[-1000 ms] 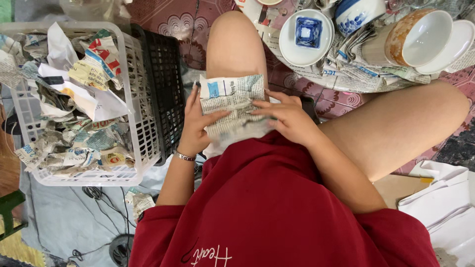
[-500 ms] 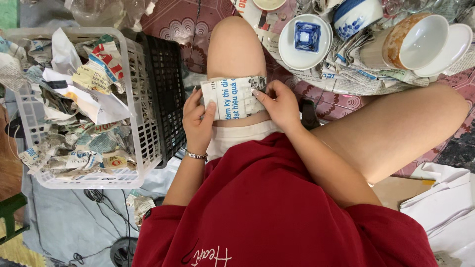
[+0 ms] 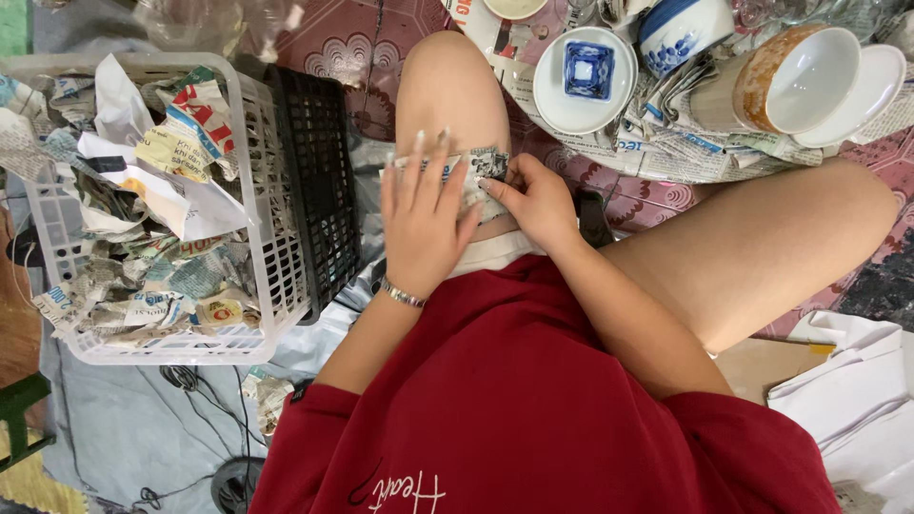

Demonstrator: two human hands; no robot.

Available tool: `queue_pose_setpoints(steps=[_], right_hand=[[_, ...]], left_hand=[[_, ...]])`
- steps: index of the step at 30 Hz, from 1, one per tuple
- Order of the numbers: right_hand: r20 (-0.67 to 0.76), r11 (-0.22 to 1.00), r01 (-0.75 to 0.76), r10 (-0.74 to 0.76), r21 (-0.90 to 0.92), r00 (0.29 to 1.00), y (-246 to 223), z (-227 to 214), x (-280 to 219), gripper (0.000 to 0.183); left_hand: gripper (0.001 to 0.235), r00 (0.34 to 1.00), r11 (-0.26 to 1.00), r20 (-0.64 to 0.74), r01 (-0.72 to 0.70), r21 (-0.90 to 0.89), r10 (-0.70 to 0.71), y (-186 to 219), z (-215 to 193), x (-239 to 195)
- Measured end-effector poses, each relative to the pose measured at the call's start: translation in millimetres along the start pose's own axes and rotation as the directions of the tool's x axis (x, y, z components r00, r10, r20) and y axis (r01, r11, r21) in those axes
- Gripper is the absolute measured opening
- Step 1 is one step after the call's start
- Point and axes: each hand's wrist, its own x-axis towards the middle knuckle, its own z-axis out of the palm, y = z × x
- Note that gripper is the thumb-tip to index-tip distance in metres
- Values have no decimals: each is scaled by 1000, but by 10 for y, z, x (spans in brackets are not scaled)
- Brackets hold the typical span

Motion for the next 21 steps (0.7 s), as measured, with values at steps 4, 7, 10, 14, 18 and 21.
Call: queue_pose_setpoints(steps=[4,7,10,14,18,21], right_hand=[[2,999,12,-12,-48,1000,29,-39,-31,39],[151,997,-71,68,13,986,140,-59,-76,34],[349,910,-206,73,359,934,323,-28,-142,28],[373,765,-360,169,533,912,507,87,-78,32],[231,797,-270,167,540,958,546,131,-78,29],[88,900,-153,128,407,988,535,-55,-41,24]], left_hand=[[76,992,987,116,62,-146,-45,-23,127,125],[73,995,989,84,59,-133,-48,-52,186,102],[73,995,992,94,56,-114,-45,-86,239,58],[73,995,991,95,53,-127,-41,-102,265,65],[75,994,992,104,41,-120,-29,-91,249,60],[80,987,990,153,72,-124,-52,-90,227,23]])
